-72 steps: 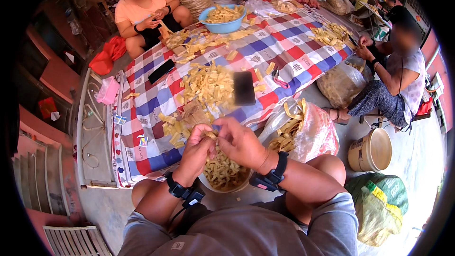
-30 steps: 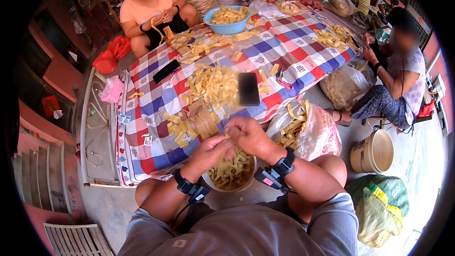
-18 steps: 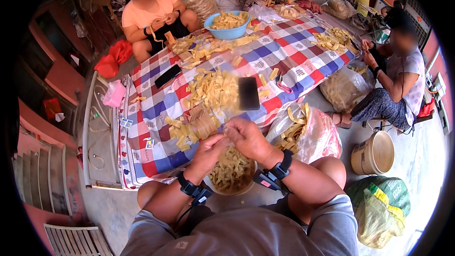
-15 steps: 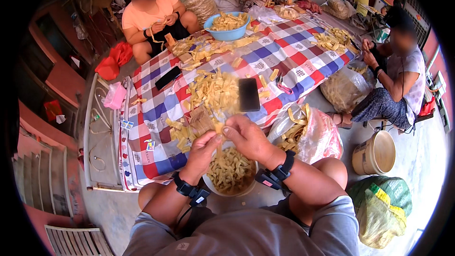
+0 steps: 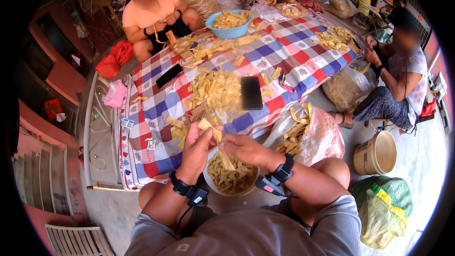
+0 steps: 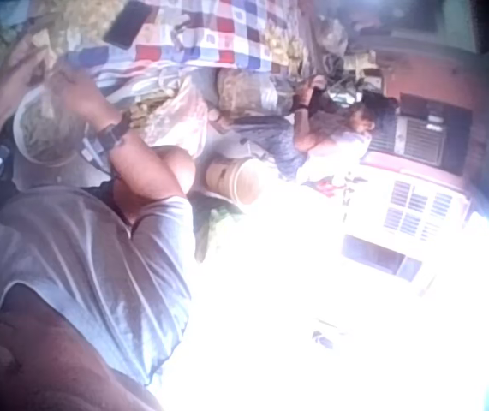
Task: The person processes bamboo strips by hand, picking individual strips from a container and separating or cleaning them before placing them into a larger pile on the table.
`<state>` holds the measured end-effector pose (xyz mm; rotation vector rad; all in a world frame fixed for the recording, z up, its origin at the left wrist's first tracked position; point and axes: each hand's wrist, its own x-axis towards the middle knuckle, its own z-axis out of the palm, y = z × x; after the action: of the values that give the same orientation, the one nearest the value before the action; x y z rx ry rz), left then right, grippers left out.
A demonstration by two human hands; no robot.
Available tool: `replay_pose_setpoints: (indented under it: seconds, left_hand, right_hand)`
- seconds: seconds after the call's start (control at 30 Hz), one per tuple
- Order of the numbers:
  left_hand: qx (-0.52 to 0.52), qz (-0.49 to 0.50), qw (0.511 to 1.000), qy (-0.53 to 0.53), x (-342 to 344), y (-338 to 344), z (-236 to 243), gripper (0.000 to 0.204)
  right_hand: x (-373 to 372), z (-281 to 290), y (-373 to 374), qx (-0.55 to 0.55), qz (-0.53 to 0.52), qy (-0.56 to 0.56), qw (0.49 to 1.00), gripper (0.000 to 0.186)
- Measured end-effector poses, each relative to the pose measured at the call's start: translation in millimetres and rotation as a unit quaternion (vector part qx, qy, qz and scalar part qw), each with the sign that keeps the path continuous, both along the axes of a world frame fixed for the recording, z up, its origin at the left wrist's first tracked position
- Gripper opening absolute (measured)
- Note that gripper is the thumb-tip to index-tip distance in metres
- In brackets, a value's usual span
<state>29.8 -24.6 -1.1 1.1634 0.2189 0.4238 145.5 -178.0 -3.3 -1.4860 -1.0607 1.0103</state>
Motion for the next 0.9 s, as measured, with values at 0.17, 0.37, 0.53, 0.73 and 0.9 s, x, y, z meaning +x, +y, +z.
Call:
replay_pose_setpoints:
  seconds: [0.17,0.37,0.53,0.73,0.9]
  left_hand:
    - [-0.039,0.035,0.999,0.011,1,0,4,0.025]
    - [0.148,-0.044,0.987,0.046,-1,32,7,0.022]
    - [0.241,-0.180,0.945,0.132,-3,25,5,0.025]
    - [0.154,-0.256,0.923,0.243,-4,12,-2,0.023]
    - [0.075,-0.222,0.937,0.260,-6,2,-8,0.021]
  right_hand:
    - [-8,-5,1,-0.026,-0.046,0.127,0.991,0.030]
    - [9,13,-14,-0.021,-0.018,-0.306,0.952,0.029]
    - [-2,26,-19,-0.040,0.062,-0.342,0.937,0.030]
    - [-5,12,-16,-0.067,0.071,-0.323,0.941,0.034]
    - [-13,-8,-9,-0.080,0.030,-0.309,0.947,0.037]
